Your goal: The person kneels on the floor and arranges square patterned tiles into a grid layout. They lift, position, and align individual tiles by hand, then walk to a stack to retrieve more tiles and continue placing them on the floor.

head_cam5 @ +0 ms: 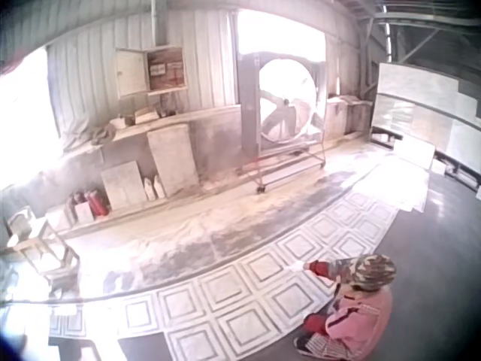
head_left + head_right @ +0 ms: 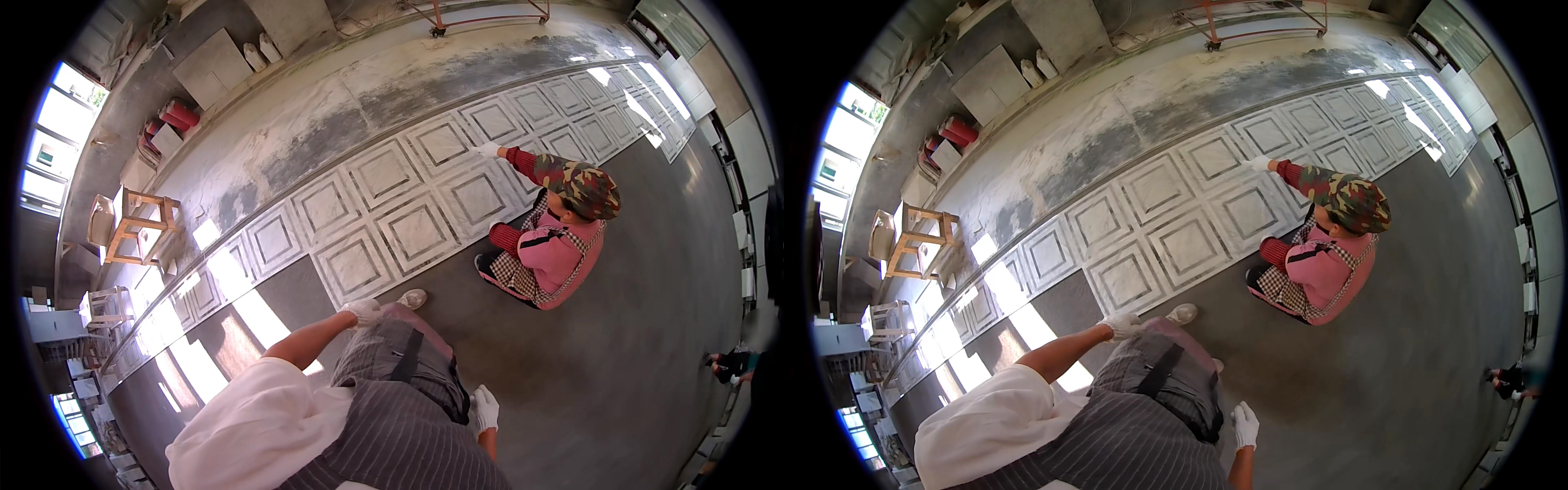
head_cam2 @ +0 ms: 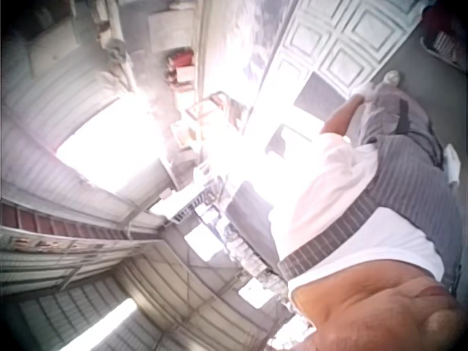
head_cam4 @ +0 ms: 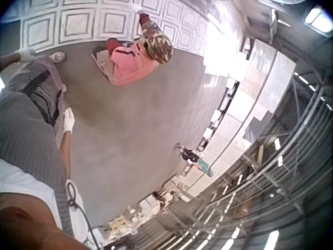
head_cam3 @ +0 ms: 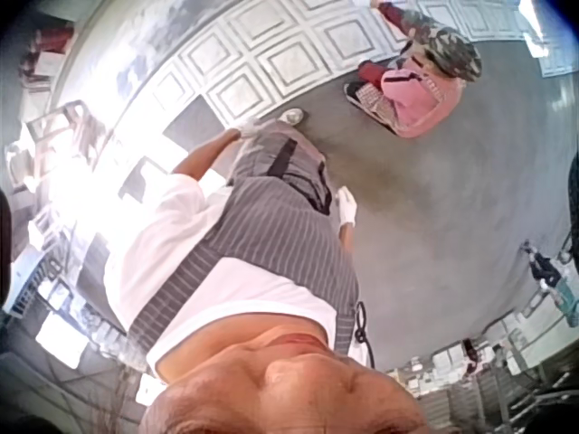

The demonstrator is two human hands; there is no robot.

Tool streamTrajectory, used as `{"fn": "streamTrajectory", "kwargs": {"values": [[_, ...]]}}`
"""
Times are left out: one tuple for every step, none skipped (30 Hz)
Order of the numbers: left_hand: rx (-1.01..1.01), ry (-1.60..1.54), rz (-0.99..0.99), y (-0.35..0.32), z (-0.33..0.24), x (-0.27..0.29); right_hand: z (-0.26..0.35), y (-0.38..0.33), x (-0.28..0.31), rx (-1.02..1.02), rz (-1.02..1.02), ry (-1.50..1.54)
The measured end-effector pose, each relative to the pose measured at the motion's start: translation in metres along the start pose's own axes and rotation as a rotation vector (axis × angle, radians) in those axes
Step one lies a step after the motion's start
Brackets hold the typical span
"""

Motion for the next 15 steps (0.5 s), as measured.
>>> {"fn": "streamTrajectory", "kwargs": {"values": [[0.011, 0.005, 0.023, 0.002, 0.003, 0.003, 0.000, 0.003, -0.004, 0.004, 0.008, 0.015], [0.020, 0.012, 0.045, 0.002, 0.007, 0.008, 0.002, 0.003, -0.009, 0.008, 0.017, 0.032], [0.029, 0.019, 0.068, 0.003, 0.010, 0.013, 0.005, 0.003, -0.014, 0.021, 0.004, 0.036], [0.043, 0.029, 0.077, 0.004, 0.012, 0.021, 0.008, 0.003, -0.019, 0.035, -0.010, 0.041], [0.059, 0.040, 0.085, 0.003, 0.013, 0.031, 0.013, 0.002, -0.025, 0.048, -0.021, 0.046], [0.074, 0.051, 0.095, 0.004, 0.017, 0.037, 0.019, 0.001, -0.032, 0.058, -0.017, 0.041], [0.080, 0.038, 0.083, 0.009, 0.031, 0.036, 0.024, 0.000, -0.039, 0.068, -0.015, 0.036], [0.095, 0.028, 0.066, 0.012, 0.054, 0.035, 0.030, -0.002, -0.050, 0.077, 0.000, 0.031], [0.097, 0.015, 0.057, 0.015, 0.062, 0.039, 0.032, -0.001, -0.055, 0.075, 0.001, 0.038], [0.107, 0.017, 0.048, 0.018, 0.070, 0.043, 0.035, 0.000, -0.061, 0.072, 0.002, 0.046], [0.118, 0.019, 0.040, 0.018, 0.071, 0.053, 0.042, -0.004, -0.068, 0.068, 0.003, 0.054], [0.130, 0.022, 0.032, 0.019, 0.073, 0.061, 0.049, -0.007, -0.075, 0.064, 0.011, 0.046], [0.129, 0.018, 0.016, 0.023, 0.080, 0.065, 0.056, -0.010, -0.081, 0.059, 0.020, 0.037], [0.125, 0.013, -0.002, 0.026, 0.084, 0.069, 0.064, -0.015, -0.085, 0.058, 0.027, 0.030], [0.120, 0.009, -0.020, 0.030, 0.085, 0.073, 0.064, -0.011, -0.087, 0.101, 0.012, 0.031]]}}
Point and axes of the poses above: each hand's wrist, its own y-axis towards the middle knuckle, its own x-axis out of the back of the hand, z = x × y, the point moved 7 cm from there along y, towards the middle knuckle, and after that the axes turned 15 degrees about -z, right-handed, at the moved point
